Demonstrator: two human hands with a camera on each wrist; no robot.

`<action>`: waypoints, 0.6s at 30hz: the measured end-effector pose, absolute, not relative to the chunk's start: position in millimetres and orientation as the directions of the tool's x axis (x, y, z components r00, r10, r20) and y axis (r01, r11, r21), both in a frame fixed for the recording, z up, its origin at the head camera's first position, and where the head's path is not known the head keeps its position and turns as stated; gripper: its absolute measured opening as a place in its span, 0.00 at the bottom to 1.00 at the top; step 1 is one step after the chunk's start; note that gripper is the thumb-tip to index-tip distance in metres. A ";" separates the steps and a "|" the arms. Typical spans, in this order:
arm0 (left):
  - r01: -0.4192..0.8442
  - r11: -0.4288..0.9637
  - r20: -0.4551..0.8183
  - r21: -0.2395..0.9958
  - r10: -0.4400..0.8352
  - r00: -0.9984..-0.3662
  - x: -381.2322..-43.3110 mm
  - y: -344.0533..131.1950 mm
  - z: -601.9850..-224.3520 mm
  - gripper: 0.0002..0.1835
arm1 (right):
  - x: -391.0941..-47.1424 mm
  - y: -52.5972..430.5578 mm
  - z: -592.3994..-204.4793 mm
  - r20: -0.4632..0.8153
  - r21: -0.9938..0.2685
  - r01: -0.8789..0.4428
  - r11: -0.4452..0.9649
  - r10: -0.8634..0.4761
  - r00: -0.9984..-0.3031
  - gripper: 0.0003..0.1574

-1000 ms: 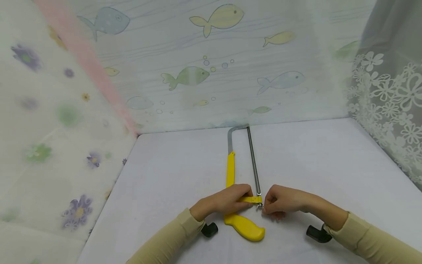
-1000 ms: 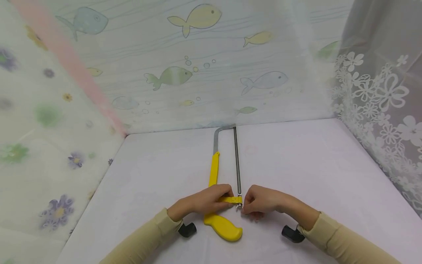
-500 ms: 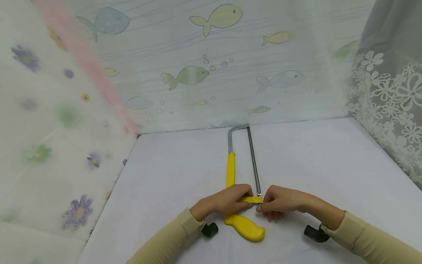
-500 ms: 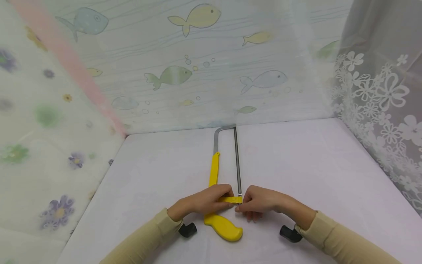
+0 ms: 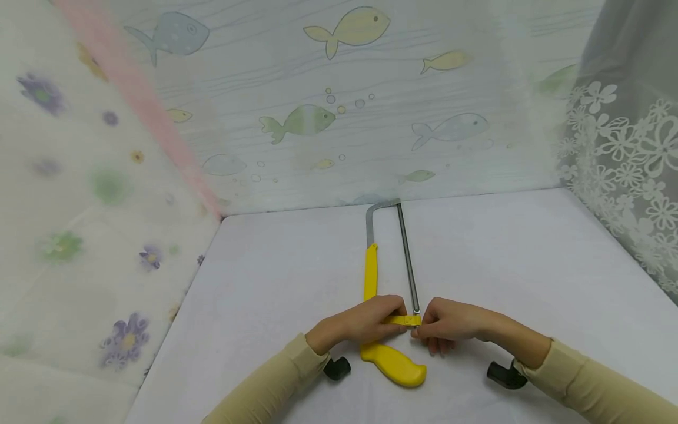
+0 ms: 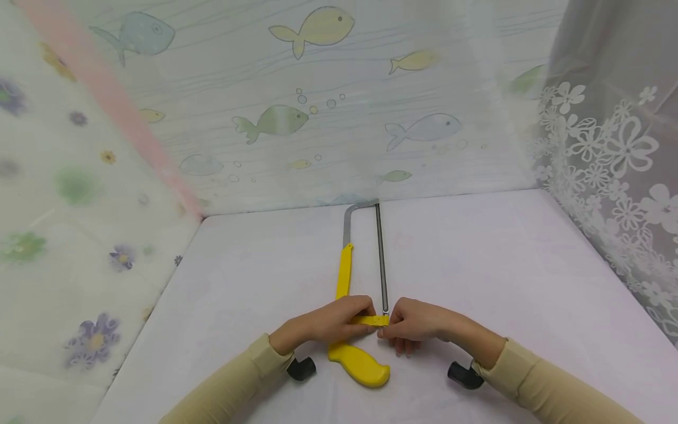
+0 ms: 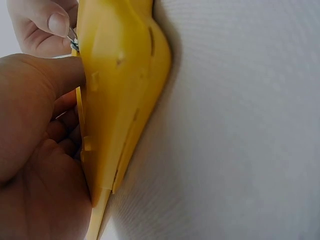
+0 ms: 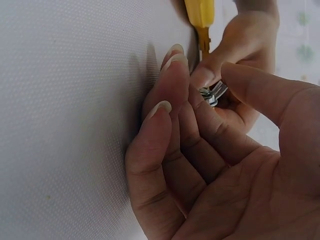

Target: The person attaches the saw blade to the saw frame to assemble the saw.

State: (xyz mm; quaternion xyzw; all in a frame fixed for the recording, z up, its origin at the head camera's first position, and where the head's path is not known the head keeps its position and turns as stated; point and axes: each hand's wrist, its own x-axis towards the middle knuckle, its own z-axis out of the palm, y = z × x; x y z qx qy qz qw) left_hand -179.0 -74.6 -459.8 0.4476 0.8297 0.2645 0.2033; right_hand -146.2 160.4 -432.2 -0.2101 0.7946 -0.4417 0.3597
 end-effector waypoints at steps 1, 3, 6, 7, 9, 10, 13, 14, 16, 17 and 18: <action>0.635 0.459 -0.101 0.622 0.850 -0.517 -178.9 -74.4 -459.7 0.05 | -145.9 160.4 -431.8 -0.387 -0.854 -0.014 0.521 -0.652 -0.652 0.24; 0.633 0.460 -0.101 0.623 0.850 -0.517 -178.6 -74.1 -459.3 0.06 | -145.6 160.6 -431.2 -0.388 -0.853 -0.013 0.521 -0.652 -0.652 0.24; 0.627 0.464 -0.108 0.626 0.847 -0.520 -178.3 -73.8 -459.0 0.06 | -145.3 161.7 -430.4 -0.393 -0.849 -0.015 0.529 -0.649 -0.652 0.23; 0.626 0.466 -0.109 0.625 0.846 -0.521 -178.3 -73.7 -458.8 0.06 | -145.1 162.2 -429.9 -0.395 -0.847 -0.014 0.531 -0.648 -0.651 0.22; 0.619 0.473 -0.117 0.627 0.843 -0.525 -178.1 -73.5 -458.0 0.06 | -145.0 163.3 -429.4 -0.395 -0.844 -0.020 0.535 -0.647 -0.652 0.21; 0.617 0.475 -0.119 0.627 0.842 -0.527 -177.9 -73.5 -457.6 0.06 | -145.2 164.1 -429.5 -0.394 -0.844 -0.022 0.535 -0.649 -0.651 0.20; 0.615 0.477 -0.120 0.628 0.840 -0.529 -177.8 -73.9 -456.6 0.06 | -145.4 166.0 -429.0 -0.385 -0.849 -0.033 0.528 -0.659 -0.647 0.19; 0.615 0.477 -0.120 0.628 0.840 -0.529 -177.7 -73.9 -456.5 0.06 | -145.4 166.7 -428.9 -0.380 -0.851 -0.035 0.523 -0.663 -0.645 0.19; 0.619 0.474 -0.115 0.626 0.842 -0.527 -177.9 -74.2 -456.9 0.06 | -145.4 167.8 -428.8 -0.374 -0.856 -0.039 0.515 -0.671 -0.641 0.19; 0.619 0.473 -0.115 0.627 0.842 -0.527 -178.0 -74.1 -457.2 0.06 | -145.3 168.2 -428.5 -0.373 -0.857 -0.041 0.513 -0.673 -0.639 0.19; 0.620 0.473 -0.115 0.626 0.842 -0.526 -178.1 -73.9 -457.5 0.06 | -145.2 168.7 -428.4 -0.372 -0.858 -0.042 0.512 -0.674 -0.639 0.18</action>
